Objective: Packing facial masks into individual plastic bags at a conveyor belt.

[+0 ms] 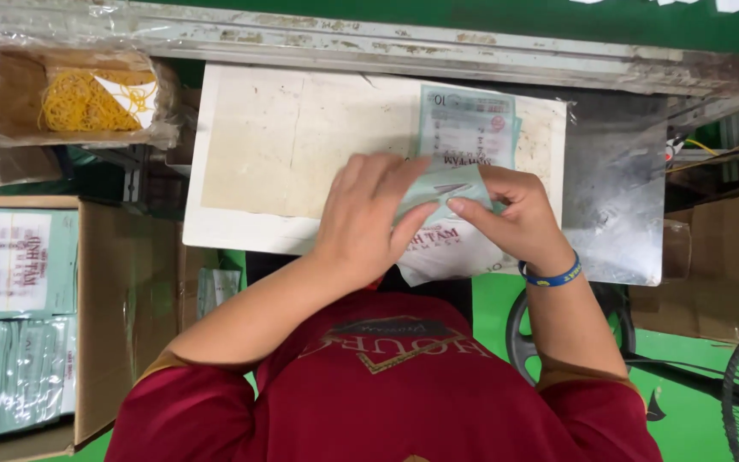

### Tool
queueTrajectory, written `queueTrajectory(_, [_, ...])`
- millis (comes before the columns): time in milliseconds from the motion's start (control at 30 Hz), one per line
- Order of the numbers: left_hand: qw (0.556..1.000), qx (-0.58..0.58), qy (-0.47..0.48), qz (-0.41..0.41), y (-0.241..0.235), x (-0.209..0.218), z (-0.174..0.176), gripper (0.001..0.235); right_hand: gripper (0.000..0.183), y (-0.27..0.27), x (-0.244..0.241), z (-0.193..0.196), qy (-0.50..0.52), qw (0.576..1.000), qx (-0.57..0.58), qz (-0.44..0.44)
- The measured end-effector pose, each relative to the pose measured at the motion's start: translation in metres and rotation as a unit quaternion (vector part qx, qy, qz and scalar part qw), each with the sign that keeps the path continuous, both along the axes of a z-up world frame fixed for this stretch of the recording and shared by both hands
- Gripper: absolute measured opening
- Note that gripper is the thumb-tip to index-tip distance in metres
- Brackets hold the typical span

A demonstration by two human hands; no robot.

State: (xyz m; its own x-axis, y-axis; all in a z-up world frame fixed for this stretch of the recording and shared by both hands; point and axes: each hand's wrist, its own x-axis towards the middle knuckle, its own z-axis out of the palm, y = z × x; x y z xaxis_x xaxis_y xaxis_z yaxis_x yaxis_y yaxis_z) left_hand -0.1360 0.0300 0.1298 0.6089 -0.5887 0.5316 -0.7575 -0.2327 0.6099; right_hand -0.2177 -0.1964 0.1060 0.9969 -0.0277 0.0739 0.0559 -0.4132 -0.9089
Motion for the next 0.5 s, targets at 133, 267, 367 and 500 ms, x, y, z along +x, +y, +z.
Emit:
queueTrajectory(133, [0.999,0.004,0.017,-0.033,-0.003,0.009,-0.017,0.031,0.008,0.011,0.001,-0.002,-0.067,0.997,0.010,0.027])
queueTrajectory(267, [0.997,0.029,0.043,-0.064,0.001,0.008,-0.027,0.015,0.009,0.018,-0.003,0.006,-0.095,0.992,-0.080,0.018])
queueTrajectory(367, [0.996,0.014,0.032,-0.083,0.009,0.016,-0.032,0.016,0.010,0.008,-0.009,0.004,-0.084,0.995,-0.053,-0.012])
queueTrajectory(500, [0.956,0.134,0.221,-0.137,0.022,0.047,-0.027,0.014,0.007,0.000,-0.004,-0.003,-0.120,0.990,-0.071,-0.025])
